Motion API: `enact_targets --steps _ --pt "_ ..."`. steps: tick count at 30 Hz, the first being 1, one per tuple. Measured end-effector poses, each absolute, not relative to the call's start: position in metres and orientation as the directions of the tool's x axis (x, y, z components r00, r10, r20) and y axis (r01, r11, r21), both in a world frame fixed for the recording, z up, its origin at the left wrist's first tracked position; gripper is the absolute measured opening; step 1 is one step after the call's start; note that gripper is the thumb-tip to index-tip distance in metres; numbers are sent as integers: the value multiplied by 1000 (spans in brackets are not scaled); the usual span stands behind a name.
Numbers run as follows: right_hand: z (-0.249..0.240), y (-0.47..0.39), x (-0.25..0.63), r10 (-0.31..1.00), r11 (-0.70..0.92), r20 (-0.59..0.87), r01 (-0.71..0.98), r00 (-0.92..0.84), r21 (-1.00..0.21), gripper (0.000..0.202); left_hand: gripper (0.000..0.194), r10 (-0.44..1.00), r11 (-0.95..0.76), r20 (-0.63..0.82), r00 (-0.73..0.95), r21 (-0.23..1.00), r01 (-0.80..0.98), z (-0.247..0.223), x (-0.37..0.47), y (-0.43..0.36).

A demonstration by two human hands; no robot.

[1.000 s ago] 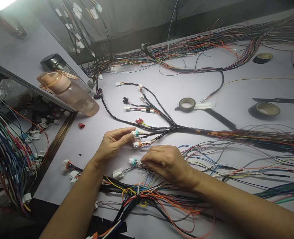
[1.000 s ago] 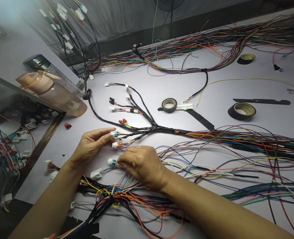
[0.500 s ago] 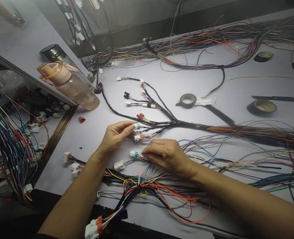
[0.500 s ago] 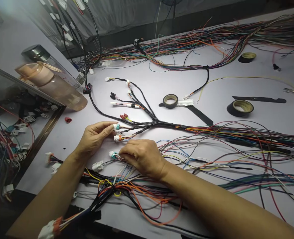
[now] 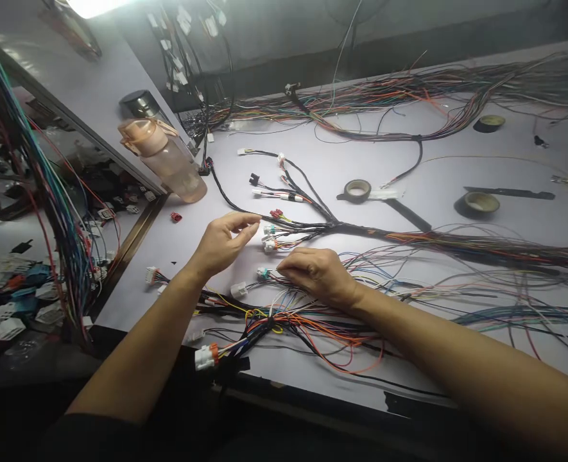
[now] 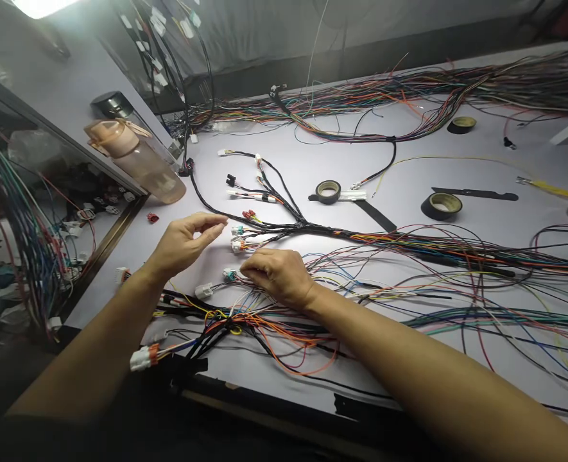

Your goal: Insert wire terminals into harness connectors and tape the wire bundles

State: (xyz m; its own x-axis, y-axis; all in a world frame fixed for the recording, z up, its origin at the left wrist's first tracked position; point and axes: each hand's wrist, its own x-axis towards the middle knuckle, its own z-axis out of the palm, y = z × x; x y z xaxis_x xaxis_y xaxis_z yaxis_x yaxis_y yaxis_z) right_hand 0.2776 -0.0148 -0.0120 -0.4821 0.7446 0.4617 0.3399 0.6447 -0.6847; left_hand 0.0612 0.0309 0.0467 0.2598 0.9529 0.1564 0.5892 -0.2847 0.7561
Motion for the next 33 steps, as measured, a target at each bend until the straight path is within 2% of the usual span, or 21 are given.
enact_targets --steps 2,5,10,12,16,21,25,30,33 --pt "-12 -15 277 741 652 469 348 -480 -674 15 26 944 -310 159 288 722 618 52 51 17" --pt "-12 -15 277 731 667 486 353 -480 -656 14 26 922 -307 70 382 734 606 49 39 -5" --pt "-13 -15 276 728 678 516 365 -451 -638 15 39 869 -299 -46 492 744 597 36 39 -19" --pt "-13 -16 276 728 680 528 369 -437 -633 15 32 856 -305 -60 514 744 595 35 44 -16" --pt "-10 -17 277 723 687 549 358 -418 -632 15 15 862 -295 -39 505 772 563 37 50 -8" --pt "-3 -19 277 678 731 662 380 -319 -566 14 18 915 -151 -1 404 927 344 26 54 -3" --pt "2 -21 275 636 742 717 481 -285 -467 12 14 928 -88 2 373 973 214 17 54 -2" --pt "3 -20 274 629 733 729 519 -271 -440 11 11 929 -141 49 367 964 226 14 47 0" --pt "4 -18 276 672 686 707 546 -221 -482 10 14 916 -273 152 370 914 300 12 44 2"
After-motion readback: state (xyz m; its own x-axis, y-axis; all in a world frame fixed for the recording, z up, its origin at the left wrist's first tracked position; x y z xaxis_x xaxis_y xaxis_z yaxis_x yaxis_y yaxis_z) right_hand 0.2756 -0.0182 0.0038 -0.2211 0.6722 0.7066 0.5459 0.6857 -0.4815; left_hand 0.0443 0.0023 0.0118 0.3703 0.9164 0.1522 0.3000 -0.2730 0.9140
